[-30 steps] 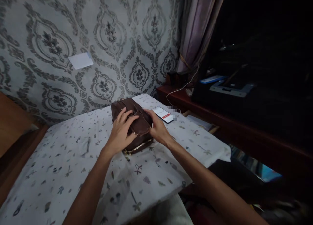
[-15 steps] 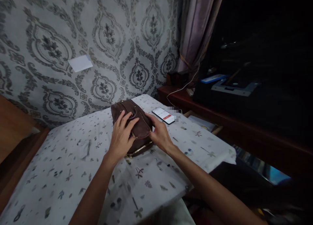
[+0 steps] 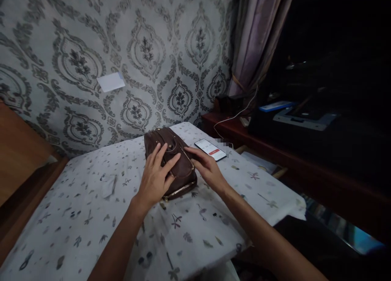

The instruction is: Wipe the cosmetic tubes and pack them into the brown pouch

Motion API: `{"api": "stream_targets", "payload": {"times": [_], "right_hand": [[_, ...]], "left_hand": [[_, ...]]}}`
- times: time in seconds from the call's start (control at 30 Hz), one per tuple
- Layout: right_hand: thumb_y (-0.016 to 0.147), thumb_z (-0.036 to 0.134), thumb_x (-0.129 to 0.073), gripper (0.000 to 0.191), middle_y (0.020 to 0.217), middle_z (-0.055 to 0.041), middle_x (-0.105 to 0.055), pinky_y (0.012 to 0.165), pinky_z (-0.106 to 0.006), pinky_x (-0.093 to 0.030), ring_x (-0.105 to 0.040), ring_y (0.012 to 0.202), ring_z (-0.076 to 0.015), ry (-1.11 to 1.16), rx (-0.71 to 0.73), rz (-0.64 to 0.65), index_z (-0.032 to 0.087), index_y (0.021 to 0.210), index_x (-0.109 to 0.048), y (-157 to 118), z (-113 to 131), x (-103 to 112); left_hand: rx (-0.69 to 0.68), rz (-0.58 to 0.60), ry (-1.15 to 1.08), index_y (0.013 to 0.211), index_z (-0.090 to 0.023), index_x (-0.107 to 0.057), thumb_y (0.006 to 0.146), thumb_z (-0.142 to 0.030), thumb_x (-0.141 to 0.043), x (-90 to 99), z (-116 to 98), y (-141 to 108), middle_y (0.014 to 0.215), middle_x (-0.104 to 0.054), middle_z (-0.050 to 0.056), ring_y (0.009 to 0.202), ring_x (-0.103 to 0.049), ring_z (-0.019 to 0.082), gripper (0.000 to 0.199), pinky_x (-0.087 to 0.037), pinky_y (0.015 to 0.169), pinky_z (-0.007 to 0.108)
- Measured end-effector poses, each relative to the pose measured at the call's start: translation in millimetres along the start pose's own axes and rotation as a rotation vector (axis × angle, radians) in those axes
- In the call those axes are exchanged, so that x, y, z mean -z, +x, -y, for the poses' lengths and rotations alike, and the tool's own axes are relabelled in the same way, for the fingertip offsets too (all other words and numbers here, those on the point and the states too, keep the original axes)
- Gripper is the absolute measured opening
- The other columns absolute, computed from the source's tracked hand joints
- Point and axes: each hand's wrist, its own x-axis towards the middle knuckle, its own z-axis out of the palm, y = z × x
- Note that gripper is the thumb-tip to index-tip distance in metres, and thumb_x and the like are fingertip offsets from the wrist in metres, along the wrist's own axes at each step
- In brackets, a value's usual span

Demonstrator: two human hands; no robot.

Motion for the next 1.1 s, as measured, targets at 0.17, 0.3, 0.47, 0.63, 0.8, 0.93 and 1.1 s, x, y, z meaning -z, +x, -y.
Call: {"api": "stream_targets", "payload": {"times": [0.17, 0.3, 0.47, 0.63, 0.8, 0.93, 1.1], "right_hand": [[0.092, 0.051, -0.062, 0.052, 0.157, -0.0079, -0.047, 0.124, -0.050, -0.026, -0.035, 0.151, -0.0270, -0.021, -0.034, 0.077, 0.031, 0.140, -0.059, -6.4, 5.4, -2.5], [0.090, 0.056, -0.064, 0.064, 0.159, -0.0121, -0.040, 0.125, -0.053, -0.021, -0.028, 0.153, -0.0275, -0.094, 0.006, 0.083, 0.028, 0.146, -0.051, -7.7, 0.8, -9.5], [0.090, 0.063, -0.059, 0.062, 0.156, -0.0094, -0.047, 0.125, -0.050, -0.024, -0.034, 0.151, -0.0264, -0.016, -0.018, 0.035, 0.030, 0.141, -0.056, -4.8, -3.9, -12.5], [0.097, 0.064, -0.045, 0.054, 0.148, -0.0055, -0.057, 0.123, -0.044, -0.030, -0.048, 0.141, -0.0225, 0.124, -0.061, -0.046, 0.029, 0.136, -0.060, -4.0, -4.3, -13.5], [0.086, 0.062, -0.066, 0.064, 0.153, -0.0103, -0.049, 0.124, -0.048, -0.026, -0.039, 0.148, -0.0267, 0.026, 0.012, -0.006, 0.028, 0.139, -0.057, -5.8, -7.8, -16.5], [0.084, 0.060, -0.069, 0.060, 0.144, -0.0101, -0.056, 0.122, -0.048, -0.030, -0.045, 0.142, -0.0267, -0.016, 0.027, -0.014, 0.029, 0.135, -0.062, -0.5, -9.3, -16.8], [0.084, 0.054, -0.073, 0.051, 0.125, -0.0085, -0.064, 0.111, -0.046, -0.044, -0.059, 0.122, -0.0260, -0.058, 0.029, -0.023, 0.030, 0.128, -0.067, 12.3, -3.9, -13.9]], "left_hand": [[0.102, -0.087, -0.070, 0.137, -0.029, -0.061, 0.095, -0.016, -0.051, -9.3, -10.5, -3.7, 0.161, -0.035, 0.012, 0.153, -0.026, 0.034, 0.045, -0.031, 0.120, 0.058], [0.214, -0.137, -0.110, 0.129, -0.030, -0.067, 0.089, -0.010, -0.052, -15.2, -17.5, -0.2, 0.158, -0.040, 0.008, 0.150, -0.031, 0.033, 0.047, -0.031, 0.120, 0.056], [0.269, -0.147, -0.159, 0.127, -0.031, -0.068, 0.088, -0.009, -0.053, -11.1, -20.5, 6.5, 0.153, -0.046, 0.006, 0.147, -0.034, 0.031, 0.047, -0.031, 0.121, 0.054], [0.428, -0.215, -0.348, 0.115, -0.025, -0.074, 0.097, -0.032, -0.054, 5.4, -19.3, 26.0, 0.120, -0.065, 0.007, 0.120, -0.056, 0.025, 0.027, -0.042, 0.110, 0.043], [0.450, -0.172, -0.408, 0.099, -0.022, -0.077, 0.097, -0.034, -0.055, 15.6, -14.8, 36.6, 0.105, -0.067, 0.006, 0.107, -0.058, 0.024, 0.025, -0.044, 0.099, 0.039], [0.462, -0.173, -0.474, 0.096, -0.022, -0.077, 0.096, -0.035, -0.055, 15.5, -11.5, 35.4, 0.104, -0.067, 0.005, 0.105, -0.058, 0.023, 0.025, -0.043, 0.097, 0.037], [0.492, -0.202, -0.585, 0.090, -0.021, -0.077, 0.095, -0.041, -0.057, 11.5, -4.1, 34.0, 0.100, -0.067, 0.006, 0.102, -0.058, 0.022, 0.029, -0.044, 0.094, 0.034]]}}
